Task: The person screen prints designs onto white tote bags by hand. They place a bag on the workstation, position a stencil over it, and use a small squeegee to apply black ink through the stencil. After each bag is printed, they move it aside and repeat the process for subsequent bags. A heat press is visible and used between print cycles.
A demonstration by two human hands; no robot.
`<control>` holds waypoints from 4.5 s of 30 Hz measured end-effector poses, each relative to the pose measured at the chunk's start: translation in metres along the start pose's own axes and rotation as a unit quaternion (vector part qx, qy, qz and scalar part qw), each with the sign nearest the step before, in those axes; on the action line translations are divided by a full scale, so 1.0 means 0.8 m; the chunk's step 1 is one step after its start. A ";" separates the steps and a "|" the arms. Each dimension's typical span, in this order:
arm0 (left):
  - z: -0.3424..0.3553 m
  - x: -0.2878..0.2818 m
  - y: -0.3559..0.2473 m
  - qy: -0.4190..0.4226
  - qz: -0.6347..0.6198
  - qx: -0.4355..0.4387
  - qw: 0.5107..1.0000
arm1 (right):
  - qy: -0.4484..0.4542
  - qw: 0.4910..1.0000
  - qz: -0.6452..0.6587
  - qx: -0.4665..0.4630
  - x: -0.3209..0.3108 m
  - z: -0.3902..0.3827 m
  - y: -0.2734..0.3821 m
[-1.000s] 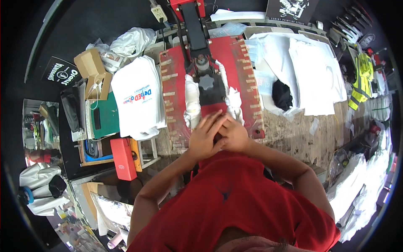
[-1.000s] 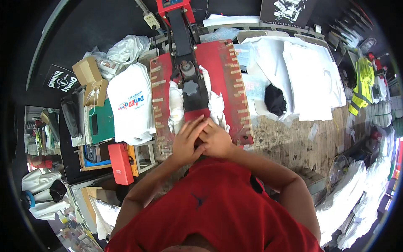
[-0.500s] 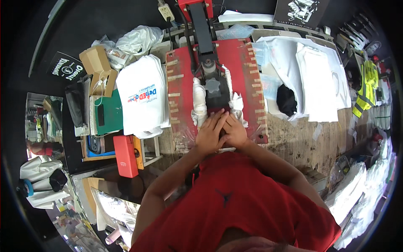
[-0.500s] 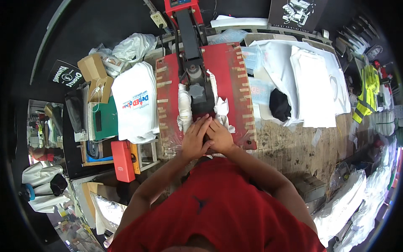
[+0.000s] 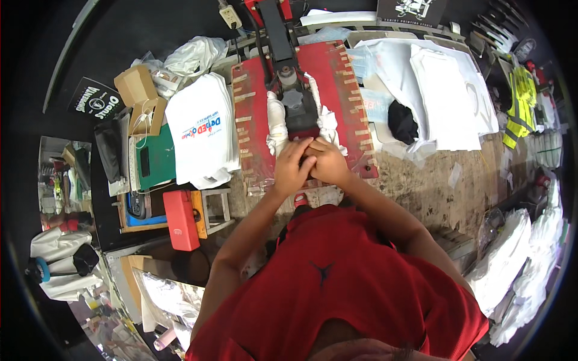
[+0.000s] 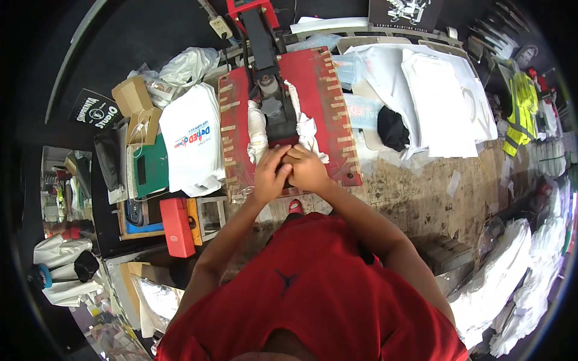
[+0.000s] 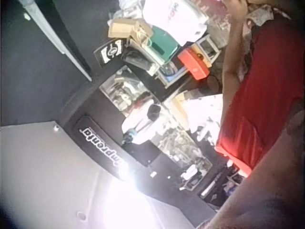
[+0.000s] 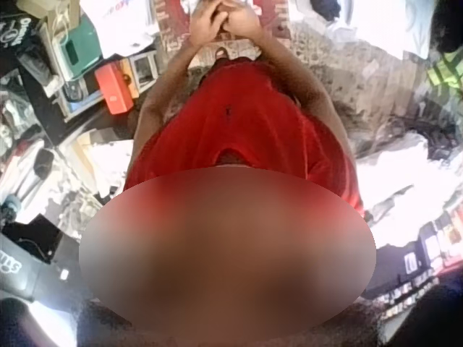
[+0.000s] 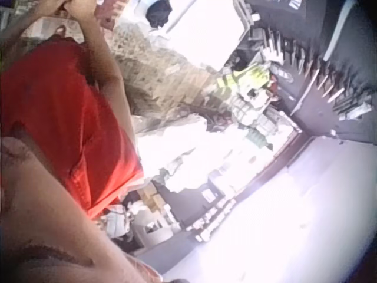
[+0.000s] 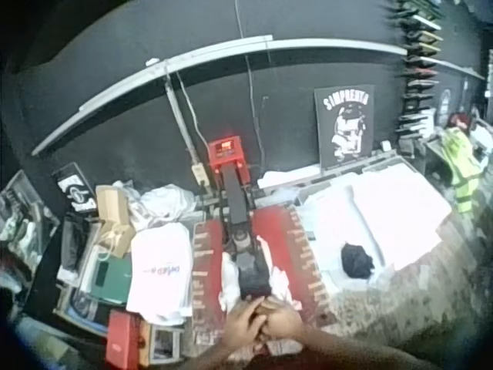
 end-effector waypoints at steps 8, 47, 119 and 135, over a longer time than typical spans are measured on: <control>0.118 -0.040 0.023 -0.114 0.217 -0.026 0.969 | -0.002 0.999 -0.050 0.000 0.011 -0.008 -0.002; 0.123 -0.014 0.069 -0.114 0.135 -0.058 0.983 | -0.473 0.611 0.351 0.529 -0.257 -0.283 -0.207; 0.107 -0.036 0.090 -0.177 0.078 -0.324 0.926 | 0.107 0.990 -0.077 0.051 0.005 -0.009 0.056; 0.107 -0.036 0.164 -0.097 -0.210 -0.430 0.872 | 0.090 0.985 -0.085 0.121 0.018 -0.015 0.048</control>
Point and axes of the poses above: each hand's wrist, its own z-axis towards the middle knuckle, its own x-axis out of the palm, y = z × x, the point moved 4 cm from there along z, towards the middle knuckle, and after that the axes turned 2 degrees about x, right-handed, at the moved point
